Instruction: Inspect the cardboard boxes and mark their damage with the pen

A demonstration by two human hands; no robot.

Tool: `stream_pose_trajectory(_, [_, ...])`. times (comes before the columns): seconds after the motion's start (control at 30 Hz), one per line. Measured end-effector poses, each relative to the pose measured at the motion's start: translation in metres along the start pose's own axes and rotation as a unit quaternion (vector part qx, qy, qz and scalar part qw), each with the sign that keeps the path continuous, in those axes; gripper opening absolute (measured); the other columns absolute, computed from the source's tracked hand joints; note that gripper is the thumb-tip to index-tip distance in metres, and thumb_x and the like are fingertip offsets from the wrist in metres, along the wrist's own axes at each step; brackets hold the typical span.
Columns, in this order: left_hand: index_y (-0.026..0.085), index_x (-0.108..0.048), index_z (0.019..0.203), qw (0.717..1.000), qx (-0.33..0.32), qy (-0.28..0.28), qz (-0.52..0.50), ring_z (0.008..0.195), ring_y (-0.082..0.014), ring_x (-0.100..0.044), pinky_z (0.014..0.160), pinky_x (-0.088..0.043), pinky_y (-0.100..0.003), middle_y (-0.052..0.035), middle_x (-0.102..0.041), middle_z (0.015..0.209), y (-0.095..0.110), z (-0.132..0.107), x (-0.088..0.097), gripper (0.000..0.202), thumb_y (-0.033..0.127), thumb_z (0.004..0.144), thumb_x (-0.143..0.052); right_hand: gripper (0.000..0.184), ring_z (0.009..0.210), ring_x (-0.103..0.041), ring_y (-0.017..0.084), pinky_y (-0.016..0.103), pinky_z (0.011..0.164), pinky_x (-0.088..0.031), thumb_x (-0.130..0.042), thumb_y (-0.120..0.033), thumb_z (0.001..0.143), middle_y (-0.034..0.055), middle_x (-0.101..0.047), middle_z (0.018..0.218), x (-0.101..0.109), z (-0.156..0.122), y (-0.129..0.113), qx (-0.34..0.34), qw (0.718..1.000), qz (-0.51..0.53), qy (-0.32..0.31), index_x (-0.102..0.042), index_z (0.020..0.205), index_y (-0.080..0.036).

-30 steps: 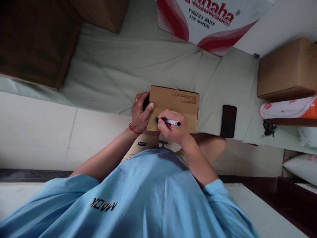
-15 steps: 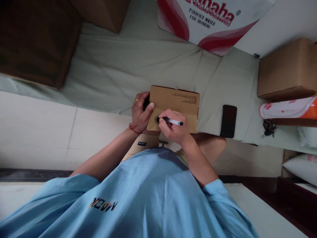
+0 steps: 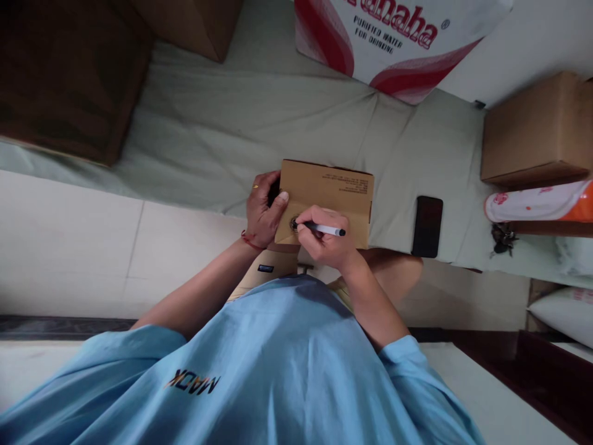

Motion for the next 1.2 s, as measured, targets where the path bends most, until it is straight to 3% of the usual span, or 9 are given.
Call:
stream_pose_trajectory(0.4, [0.022, -0.064, 0.144, 1.0, -0.02, 0.016, -0.006, 0.124, -0.0295, -0.067, 0.106, -0.057, -0.049, -0.0131, -0.071, 0.133, -0.0003, -0.0008, -0.0004, 0.061, 0.071, 0.111, -0.048, 0.011, 0.057, -0.055, 0.011, 0.026, 0.059, -0.044, -0.062, -0.018, 0.092, -0.003, -0.066, 0.068, -0.002, -0.0008, 0.0012, -0.002, 1.0, 0.003, -0.024, -0.068, 0.084, -0.023])
stream_pose_trajectory(0.6, [0.022, -0.063, 0.143, 1.0, -0.02, 0.013, -0.006, 0.124, -0.0296, -0.067, 0.107, -0.057, -0.049, -0.0134, -0.07, 0.133, -0.0007, -0.0009, 0.0, 0.059, 0.069, 0.111, -0.049, 0.01, 0.054, -0.051, 0.01, 0.025, 0.056, -0.042, -0.063, -0.02, 0.095, -0.0055, -0.06, 0.063, -0.0007, -0.0005, 0.0009, -0.015, 1.0, 0.006, -0.009, -0.068, 0.087, -0.024])
stream_pose_trajectory(0.8, [0.023, -0.063, 0.144, 1.0, -0.011, 0.007, -0.006, 0.125, -0.03, -0.067, 0.108, -0.056, -0.05, -0.0134, -0.07, 0.134, 0.0006, -0.0004, 0.0008, 0.06, 0.07, 0.11, -0.048, 0.013, 0.059, -0.055, 0.01, 0.025, 0.059, -0.043, -0.06, -0.014, 0.089, -0.0035, -0.067, 0.069, -0.0015, 0.0009, -0.0016, 0.005, 0.999, 0.018, -0.028, -0.067, 0.081, -0.023])
stream_pose_trajectory(1.03, [0.022, -0.063, 0.145, 1.0, -0.002, -0.001, -0.004, 0.127, -0.0308, -0.067, 0.109, -0.055, -0.05, -0.0144, -0.07, 0.136, 0.0007, 0.0, 0.0007, 0.061, 0.07, 0.11, -0.048, 0.013, 0.054, -0.051, 0.011, 0.026, 0.055, -0.04, -0.06, -0.016, 0.086, -0.0043, -0.061, 0.062, 0.0035, -0.0025, 0.0002, -0.019, 0.999, 0.014, 0.027, -0.064, 0.077, -0.023])
stream_pose_trajectory(1.2, [0.022, -0.062, 0.145, 1.0, 0.0, -0.005, 0.006, 0.128, -0.0311, -0.066, 0.11, -0.054, -0.05, -0.0144, -0.07, 0.136, 0.0003, 0.0002, 0.0003, 0.064, 0.073, 0.11, -0.045, 0.014, 0.058, -0.054, 0.012, 0.027, 0.059, -0.043, -0.058, -0.016, 0.086, -0.0032, -0.064, 0.064, 0.0008, -0.003, -0.0003, -0.009, 1.0, 0.025, 0.004, -0.063, 0.075, -0.024])
Point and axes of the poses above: each hand's wrist, its own z-axis towards the middle knuckle, its own x-axis out of the back of the hand, y = z × x, the point moved 5 cm from there along z, towards the middle knuckle
